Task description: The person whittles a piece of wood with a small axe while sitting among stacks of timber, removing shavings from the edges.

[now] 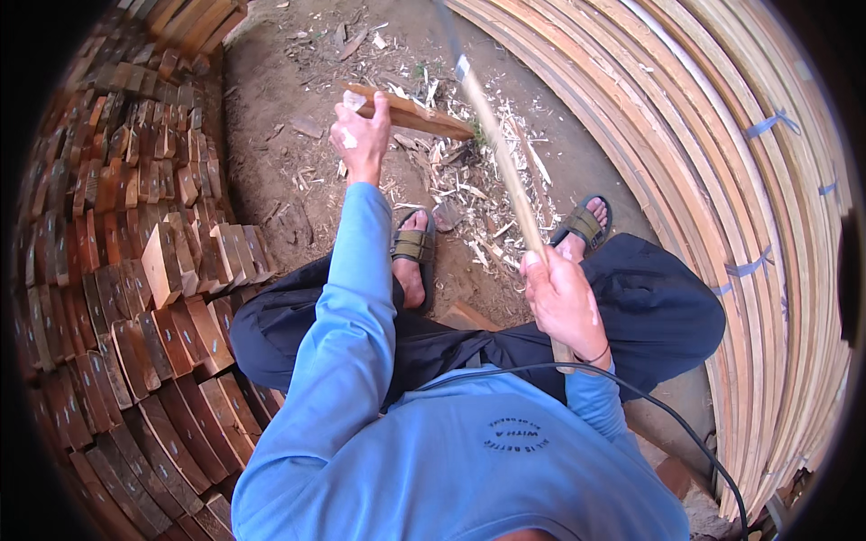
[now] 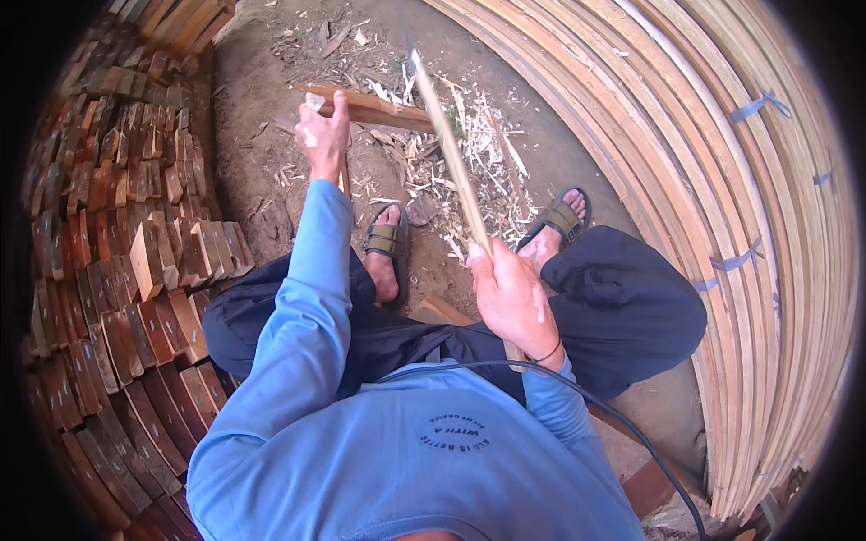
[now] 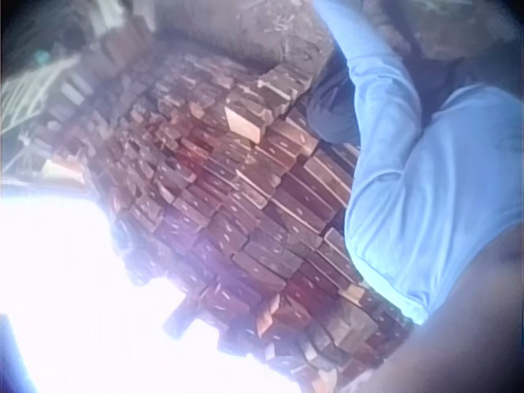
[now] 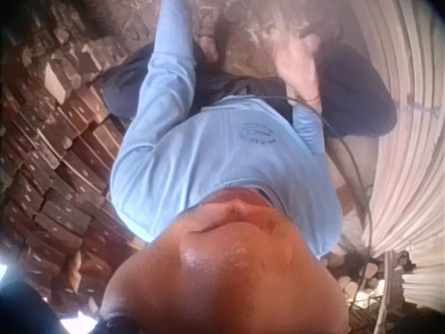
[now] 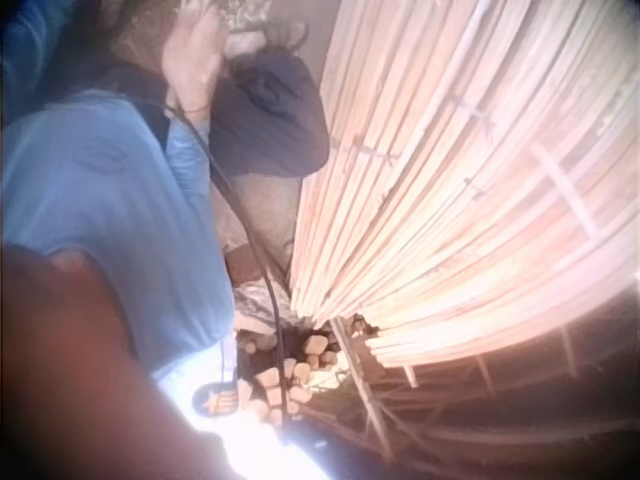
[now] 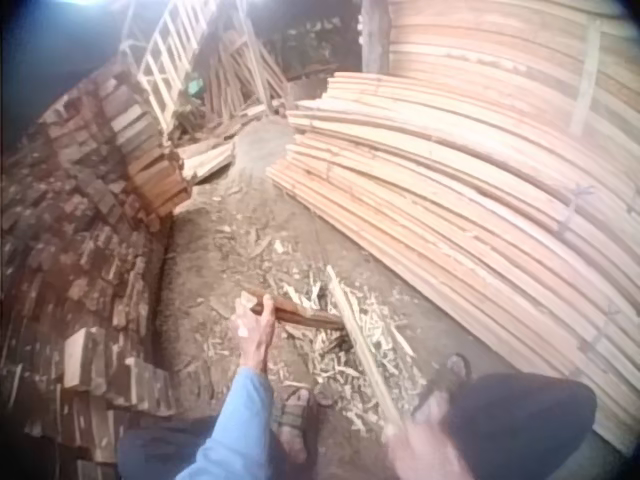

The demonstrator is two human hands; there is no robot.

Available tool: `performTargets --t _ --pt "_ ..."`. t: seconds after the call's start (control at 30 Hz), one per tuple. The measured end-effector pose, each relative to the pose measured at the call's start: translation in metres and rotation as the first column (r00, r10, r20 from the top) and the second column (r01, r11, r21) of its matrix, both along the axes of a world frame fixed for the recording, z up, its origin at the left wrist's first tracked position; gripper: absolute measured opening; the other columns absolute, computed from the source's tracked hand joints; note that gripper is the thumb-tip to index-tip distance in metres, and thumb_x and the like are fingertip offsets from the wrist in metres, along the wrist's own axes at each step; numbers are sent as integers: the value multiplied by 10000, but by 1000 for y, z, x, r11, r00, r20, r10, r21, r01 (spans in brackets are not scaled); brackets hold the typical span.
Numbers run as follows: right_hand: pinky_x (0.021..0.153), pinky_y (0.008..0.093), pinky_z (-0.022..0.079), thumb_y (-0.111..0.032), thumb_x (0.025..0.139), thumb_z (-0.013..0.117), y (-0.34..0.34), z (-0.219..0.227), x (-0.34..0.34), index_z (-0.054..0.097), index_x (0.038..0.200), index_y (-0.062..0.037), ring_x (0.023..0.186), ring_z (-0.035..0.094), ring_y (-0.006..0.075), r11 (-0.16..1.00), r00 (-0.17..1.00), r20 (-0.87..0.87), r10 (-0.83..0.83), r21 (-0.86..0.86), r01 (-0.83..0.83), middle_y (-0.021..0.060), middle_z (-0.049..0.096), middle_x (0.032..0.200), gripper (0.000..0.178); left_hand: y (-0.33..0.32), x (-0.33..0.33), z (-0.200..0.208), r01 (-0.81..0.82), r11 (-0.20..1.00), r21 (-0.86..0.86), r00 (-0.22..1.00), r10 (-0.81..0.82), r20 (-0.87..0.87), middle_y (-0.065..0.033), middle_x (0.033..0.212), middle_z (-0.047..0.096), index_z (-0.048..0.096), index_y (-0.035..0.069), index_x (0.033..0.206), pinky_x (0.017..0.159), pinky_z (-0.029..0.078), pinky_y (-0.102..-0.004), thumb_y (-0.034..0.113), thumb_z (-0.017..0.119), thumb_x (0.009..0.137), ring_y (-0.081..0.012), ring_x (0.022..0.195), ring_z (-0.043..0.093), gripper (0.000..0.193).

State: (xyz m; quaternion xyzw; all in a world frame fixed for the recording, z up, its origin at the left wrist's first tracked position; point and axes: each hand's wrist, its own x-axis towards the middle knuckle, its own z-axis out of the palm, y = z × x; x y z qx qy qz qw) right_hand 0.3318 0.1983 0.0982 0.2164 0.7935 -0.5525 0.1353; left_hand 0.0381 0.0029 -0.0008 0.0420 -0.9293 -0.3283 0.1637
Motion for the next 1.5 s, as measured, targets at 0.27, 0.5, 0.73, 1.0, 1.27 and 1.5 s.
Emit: performTargets --t 0.27,0.5,0.73,1.0,1.27,1.5 --pt "554 493 452 -238 1027 495 -42 -111 14 563 910 28 600 619 421 956 989 -54 138 270 -119 228 576 626 299 6 9 8 -26 1000 -4 999 26 47 -312 898 687 613 -76 1008 846 521 -499 461 680 852 -465 883 680 563" --pt "531 511 450 -217 1024 491 -25 -15 -16 553 943 25 606 636 423 953 956 -236 -172 207 222 228 594 633 263 -17 5 -10 -79 997 -16 997 79 20 -300 899 693 622 -78 995 823 531 -495 452 683 850 -453 854 687 553" --pt "683 578 490 -198 989 516 -56 -93 7 564 909 67 734 637 500 943 992 7 130 308 -126 313 608 703 281 -4 6 -3 -34 999 -16 999 35 40 -303 900 692 621 -75 1009 831 525 -505 473 681 843 -457 863 685 576" --pt "368 357 381 -386 1064 418 -32 -67 6 524 894 -30 437 495 179 758 908 412 -70 -570 317 64 503 593 409 8 1 -3 22 1000 16 1000 -22 5 -320 886 681 609 -83 992 831 519 -514 481 684 834 -481 853 674 591" --pt "407 329 388 -295 1068 429 -15 -32 13 534 916 -26 434 485 130 936 978 176 -111 -312 163 14 495 567 326 0 0 -5 -38 999 18 998 38 43 -309 892 687 604 -93 978 822 527 -502 453 686 841 -461 853 682 569" --pt "584 484 481 -260 1046 457 -43 -40 -1 543 891 -8 590 604 414 954 992 -124 -14 294 50 205 574 616 308 -8 -3 -14 -63 997 -52 998 64 8 -308 893 687 613 -104 976 831 524 -508 464 686 846 -459 855 683 588"
